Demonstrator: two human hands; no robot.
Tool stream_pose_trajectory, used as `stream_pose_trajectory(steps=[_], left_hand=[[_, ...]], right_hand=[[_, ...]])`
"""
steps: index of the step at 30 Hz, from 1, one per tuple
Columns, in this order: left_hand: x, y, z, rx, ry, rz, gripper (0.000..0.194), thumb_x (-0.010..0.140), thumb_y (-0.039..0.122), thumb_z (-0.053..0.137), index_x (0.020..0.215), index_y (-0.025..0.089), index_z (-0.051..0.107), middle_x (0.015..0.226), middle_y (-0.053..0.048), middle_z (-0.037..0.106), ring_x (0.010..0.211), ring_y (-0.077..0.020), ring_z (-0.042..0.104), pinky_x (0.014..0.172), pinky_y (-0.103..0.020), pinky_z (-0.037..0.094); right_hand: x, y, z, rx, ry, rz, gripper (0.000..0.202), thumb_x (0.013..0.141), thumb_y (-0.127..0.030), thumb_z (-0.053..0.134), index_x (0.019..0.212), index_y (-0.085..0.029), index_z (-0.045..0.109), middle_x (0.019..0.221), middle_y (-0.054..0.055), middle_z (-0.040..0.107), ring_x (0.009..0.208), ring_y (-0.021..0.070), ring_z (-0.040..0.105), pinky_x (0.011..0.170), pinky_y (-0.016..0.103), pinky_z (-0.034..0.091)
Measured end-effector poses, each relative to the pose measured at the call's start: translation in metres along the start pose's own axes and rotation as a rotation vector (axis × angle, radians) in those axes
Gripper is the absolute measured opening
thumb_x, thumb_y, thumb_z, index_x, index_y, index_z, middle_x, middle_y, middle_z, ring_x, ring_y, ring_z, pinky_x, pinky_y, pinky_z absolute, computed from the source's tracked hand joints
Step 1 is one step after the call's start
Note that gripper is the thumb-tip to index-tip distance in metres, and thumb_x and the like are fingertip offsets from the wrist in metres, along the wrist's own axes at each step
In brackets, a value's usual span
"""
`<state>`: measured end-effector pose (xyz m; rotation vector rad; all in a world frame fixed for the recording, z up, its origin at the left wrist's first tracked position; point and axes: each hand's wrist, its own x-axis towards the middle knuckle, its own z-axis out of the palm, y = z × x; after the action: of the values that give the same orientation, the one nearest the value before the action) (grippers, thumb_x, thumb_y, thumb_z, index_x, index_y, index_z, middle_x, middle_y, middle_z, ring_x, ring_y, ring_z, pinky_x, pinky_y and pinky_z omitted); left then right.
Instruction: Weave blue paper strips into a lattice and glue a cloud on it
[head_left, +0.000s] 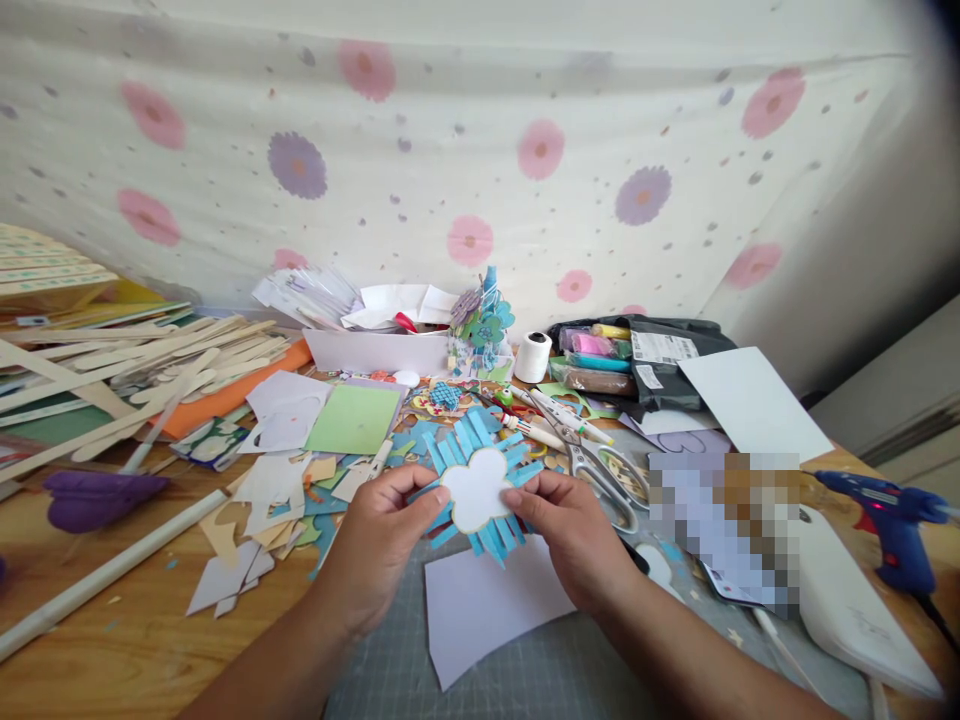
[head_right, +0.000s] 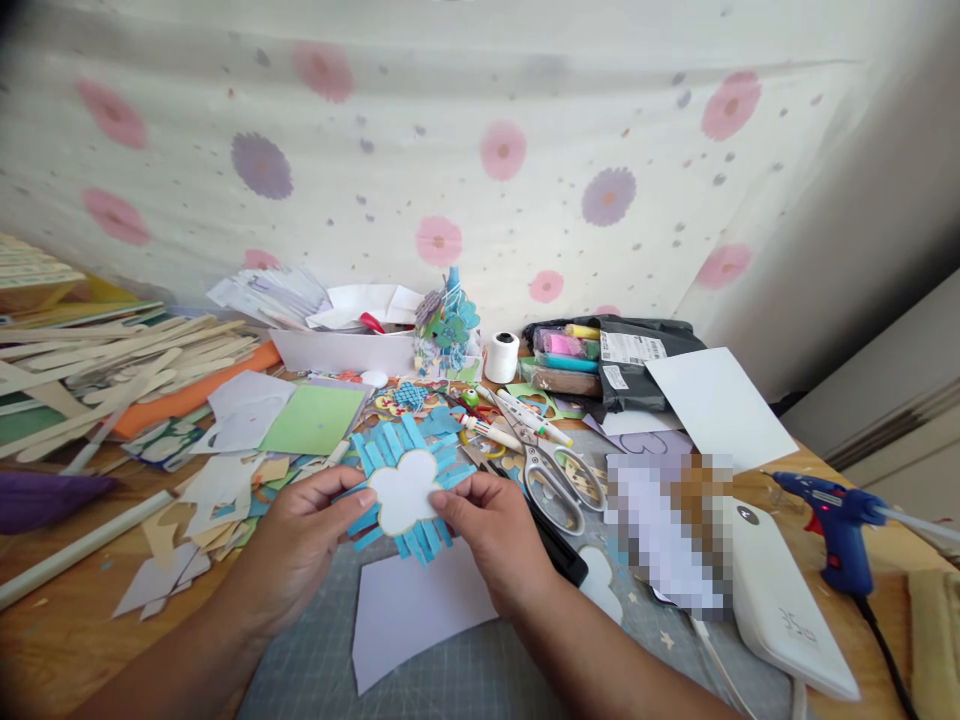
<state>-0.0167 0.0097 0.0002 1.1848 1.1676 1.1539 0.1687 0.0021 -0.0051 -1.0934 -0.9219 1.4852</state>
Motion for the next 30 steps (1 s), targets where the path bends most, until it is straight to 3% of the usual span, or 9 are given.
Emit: stream_pose_trajectory(steps=[13, 30], left_hand=[[-0.0015, 0.0016, 0.0002, -0.054, -0.039, -0.01, 0.024, 0.076, 0.038, 0.067, 0.064, 0.018, 0.062, 0.061, 0.004, 0.05, 0.061, -0.0121, 0.04, 0.057, -0.025, 0.032], [-0.0008, -0.0001, -0.002, -0.053, -0.042, -0.041, 0.026, 0.076, 0.039, 0.067, 0.063, 0.018, 0.059, 0.058, 0.004, 0.045, 0.058, -0.012, 0.038, 0.055, -0.025, 0.029]], right_hand=[[0.0009, 0.0036, -0.001, -0.064, 0.033, -0.074, 0.038, 0.066, -0.043, 0.078, 0.051, -0.017, 0.055, 0.05, -0.005, 0.048, 0.052, 0.0099, 0.037, 0.055, 0.026, 0.028], [-0.0006, 0.0011, 0.0012, -0.097, 0.044, -0.037, 0.042, 0.062, -0.048, 0.078, 0.048, -0.018, 0.052, 0.048, -0.004, 0.046, 0.05, 0.0104, 0.035, 0.053, 0.026, 0.027]])
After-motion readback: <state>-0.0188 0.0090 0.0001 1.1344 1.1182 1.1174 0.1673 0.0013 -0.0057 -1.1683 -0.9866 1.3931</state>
